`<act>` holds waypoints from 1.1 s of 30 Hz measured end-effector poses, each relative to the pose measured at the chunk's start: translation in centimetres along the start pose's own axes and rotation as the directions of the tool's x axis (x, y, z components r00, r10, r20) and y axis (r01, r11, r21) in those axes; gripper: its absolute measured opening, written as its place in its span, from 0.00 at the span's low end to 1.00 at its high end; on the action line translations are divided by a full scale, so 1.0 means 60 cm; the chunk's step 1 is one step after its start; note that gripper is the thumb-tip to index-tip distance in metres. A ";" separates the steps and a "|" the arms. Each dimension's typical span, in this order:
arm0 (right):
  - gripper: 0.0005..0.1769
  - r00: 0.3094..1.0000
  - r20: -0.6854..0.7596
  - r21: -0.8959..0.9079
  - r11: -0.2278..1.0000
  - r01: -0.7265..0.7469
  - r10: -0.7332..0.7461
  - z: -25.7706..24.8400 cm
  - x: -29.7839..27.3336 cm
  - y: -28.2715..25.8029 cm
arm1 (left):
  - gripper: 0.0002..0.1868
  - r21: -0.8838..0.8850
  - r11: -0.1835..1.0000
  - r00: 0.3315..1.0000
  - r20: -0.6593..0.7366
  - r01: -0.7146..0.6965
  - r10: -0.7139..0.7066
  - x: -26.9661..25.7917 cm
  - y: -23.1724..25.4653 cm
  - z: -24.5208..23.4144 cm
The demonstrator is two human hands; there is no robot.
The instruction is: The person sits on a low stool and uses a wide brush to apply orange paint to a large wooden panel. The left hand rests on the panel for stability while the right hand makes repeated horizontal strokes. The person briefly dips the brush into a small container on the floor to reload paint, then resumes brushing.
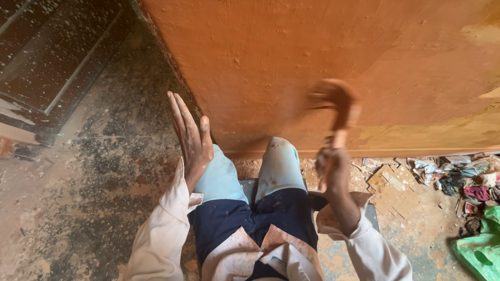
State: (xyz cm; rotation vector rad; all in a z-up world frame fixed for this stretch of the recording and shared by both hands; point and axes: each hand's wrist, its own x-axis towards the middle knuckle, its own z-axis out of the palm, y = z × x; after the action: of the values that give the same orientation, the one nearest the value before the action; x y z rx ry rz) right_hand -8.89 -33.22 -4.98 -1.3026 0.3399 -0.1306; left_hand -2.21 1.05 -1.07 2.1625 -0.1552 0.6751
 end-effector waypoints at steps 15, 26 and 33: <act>0.17 0.948 0.094 -0.365 0.897 -0.250 0.303 0.011 -0.001 -0.011 | 0.43 -0.037 0.999 0.999 0.008 -0.031 0.032 -0.001 0.004 0.001; 0.16 0.977 0.078 0.189 0.959 -0.212 0.201 0.024 -0.009 0.052 | 0.42 -0.051 0.998 0.999 0.027 -0.035 0.037 -0.010 -0.001 0.009; 0.09 0.939 -0.227 0.350 0.921 -0.168 0.258 -0.023 0.029 0.058 | 0.43 -0.007 1.000 0.998 0.056 -0.026 0.026 -0.015 0.001 0.019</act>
State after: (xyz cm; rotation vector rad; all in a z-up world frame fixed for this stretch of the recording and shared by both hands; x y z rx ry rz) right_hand -8.02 -34.04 -8.92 -0.9102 0.6647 -0.1712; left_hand -2.53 0.01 -2.04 2.1775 -0.2155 0.6281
